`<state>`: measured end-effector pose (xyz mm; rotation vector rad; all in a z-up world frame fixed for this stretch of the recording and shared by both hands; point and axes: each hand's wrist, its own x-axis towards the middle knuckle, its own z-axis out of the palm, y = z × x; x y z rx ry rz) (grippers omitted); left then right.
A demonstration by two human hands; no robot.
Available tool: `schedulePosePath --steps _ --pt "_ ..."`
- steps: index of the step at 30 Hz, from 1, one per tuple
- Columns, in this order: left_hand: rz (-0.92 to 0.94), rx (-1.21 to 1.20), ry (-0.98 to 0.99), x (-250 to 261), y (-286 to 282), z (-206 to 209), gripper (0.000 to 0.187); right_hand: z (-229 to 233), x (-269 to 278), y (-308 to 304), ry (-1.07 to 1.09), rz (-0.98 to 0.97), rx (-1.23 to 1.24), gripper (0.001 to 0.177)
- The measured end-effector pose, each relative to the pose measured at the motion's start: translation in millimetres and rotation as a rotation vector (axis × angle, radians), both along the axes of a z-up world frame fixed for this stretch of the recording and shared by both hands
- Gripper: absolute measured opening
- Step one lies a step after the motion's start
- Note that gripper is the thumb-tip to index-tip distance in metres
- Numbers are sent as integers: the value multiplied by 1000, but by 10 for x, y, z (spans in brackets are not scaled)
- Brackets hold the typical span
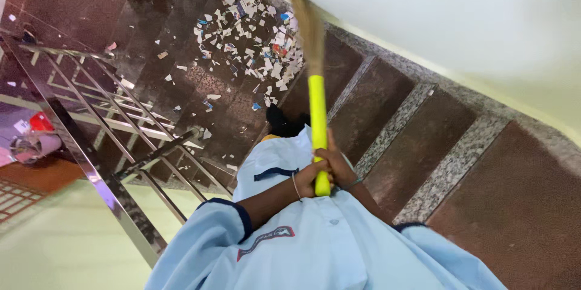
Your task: The person sweeps paper scraps and debris down a flight of stairs using a broom with a yellow handle.
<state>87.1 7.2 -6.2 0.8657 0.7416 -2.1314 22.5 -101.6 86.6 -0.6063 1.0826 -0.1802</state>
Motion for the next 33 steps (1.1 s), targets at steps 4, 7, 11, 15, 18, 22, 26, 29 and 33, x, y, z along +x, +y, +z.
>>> schedulePosePath --steps 4,7,11,15,18,22,26,29,33 --pt "-41 -61 178 -99 -56 -149 15 -455 -325 96 179 -156 -40 89" --pt "-54 -28 154 -265 -219 -459 19 -1004 -643 147 127 -221 -56 61" --pt "-121 -52 13 -5 -454 -719 12 -1632 -433 221 14 -381 288 26" --pt "76 41 -152 221 -299 -784 13 -1782 16 88 -112 -108 186 28" --pt "206 60 -317 167 16 -692 16 -1598 119 273 -68 25 38 59" --pt "176 79 -376 -17 276 -285 14 -875 94 416 -73 12 45 103" --pt "44 106 -330 -244 588 115 15 -332 -157 713 -126 -67 43 105" --pt "-135 48 -310 -407 804 228 14 -210 -439 1069 -93 -175 -22 99" --pt "-251 -55 -230 -671 1094 -80 11 -608 -947 1569 -31 -318 -39 83"
